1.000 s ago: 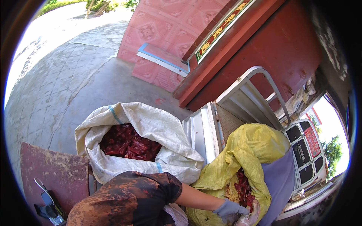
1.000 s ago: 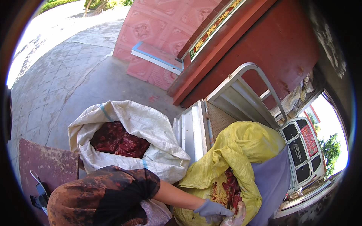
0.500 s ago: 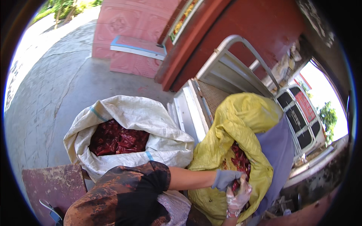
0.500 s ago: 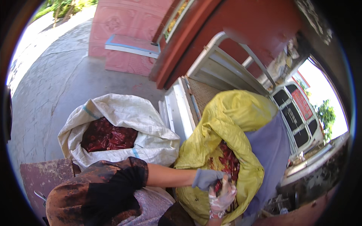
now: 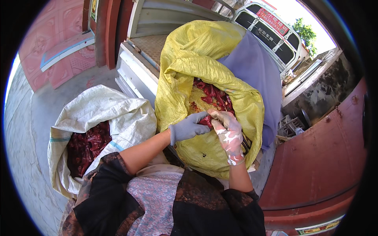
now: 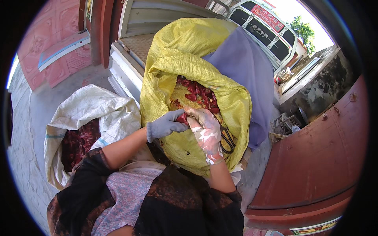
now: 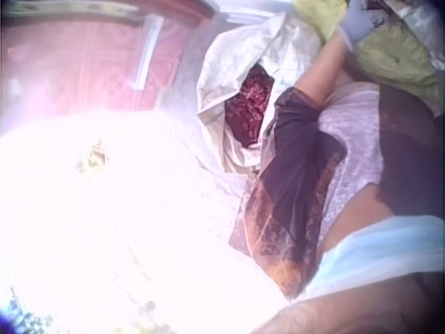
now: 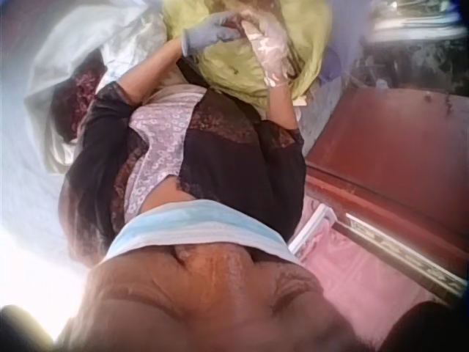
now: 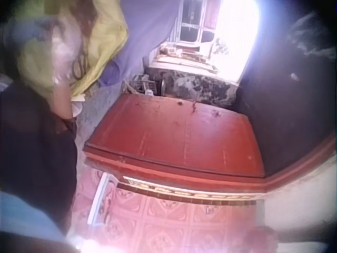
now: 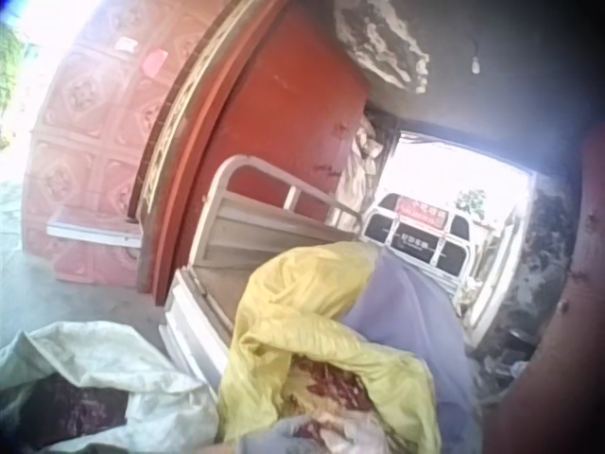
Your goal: The person picks up red chili peppers from a large yellow sack and uses scissors to remove the stems before placing them into a white sack.
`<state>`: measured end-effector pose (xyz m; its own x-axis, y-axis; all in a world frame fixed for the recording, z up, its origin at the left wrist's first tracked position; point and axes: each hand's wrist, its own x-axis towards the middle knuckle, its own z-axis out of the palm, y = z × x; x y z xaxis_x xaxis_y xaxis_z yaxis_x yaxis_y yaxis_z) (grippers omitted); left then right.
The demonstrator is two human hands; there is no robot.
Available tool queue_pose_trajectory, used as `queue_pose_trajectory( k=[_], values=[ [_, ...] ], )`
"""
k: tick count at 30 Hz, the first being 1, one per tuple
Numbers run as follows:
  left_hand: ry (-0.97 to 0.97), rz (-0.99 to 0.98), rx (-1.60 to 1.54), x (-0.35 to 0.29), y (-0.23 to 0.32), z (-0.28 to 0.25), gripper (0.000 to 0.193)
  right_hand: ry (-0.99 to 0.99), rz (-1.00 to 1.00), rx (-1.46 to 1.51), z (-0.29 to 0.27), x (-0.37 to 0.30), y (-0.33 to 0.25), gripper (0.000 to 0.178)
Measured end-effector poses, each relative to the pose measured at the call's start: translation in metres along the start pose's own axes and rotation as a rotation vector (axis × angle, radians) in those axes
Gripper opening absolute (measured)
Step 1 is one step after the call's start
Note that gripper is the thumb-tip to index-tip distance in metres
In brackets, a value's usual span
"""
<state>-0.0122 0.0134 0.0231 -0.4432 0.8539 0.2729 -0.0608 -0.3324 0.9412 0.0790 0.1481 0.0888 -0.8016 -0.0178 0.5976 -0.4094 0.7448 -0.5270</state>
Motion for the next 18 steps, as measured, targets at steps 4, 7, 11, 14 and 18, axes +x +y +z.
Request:
queue_pose_trajectory(
  k=[4, 7, 11, 14, 18],
  values=[
    [-0.112, 0.000, -0.051, -0.003, 0.000, 0.003, 0.048, 0.037, -0.126, -0.140, -0.002, -0.001, 0.007, 0.021],
    [0.032, 0.072, -0.080, -0.007, 0.010, 0.015, 0.048, 0.102, -0.195, -0.349, -0.003, -0.002, 0.001, 0.017],
    [0.233, 0.115, 0.191, -0.015, 0.001, 0.024, 0.053, 0.160, -0.179, -0.316, 0.000, -0.002, -0.003, 0.013],
    [0.398, 0.515, 0.504, -0.013, -0.002, 0.034, 0.054, 0.145, -0.074, -0.254, 0.003, -0.004, -0.009, 0.012],
    [0.339, 0.155, 0.446, -0.020, 0.010, 0.033, 0.035, 0.090, -0.082, -0.043, 0.004, -0.004, -0.007, 0.013]
  ],
)
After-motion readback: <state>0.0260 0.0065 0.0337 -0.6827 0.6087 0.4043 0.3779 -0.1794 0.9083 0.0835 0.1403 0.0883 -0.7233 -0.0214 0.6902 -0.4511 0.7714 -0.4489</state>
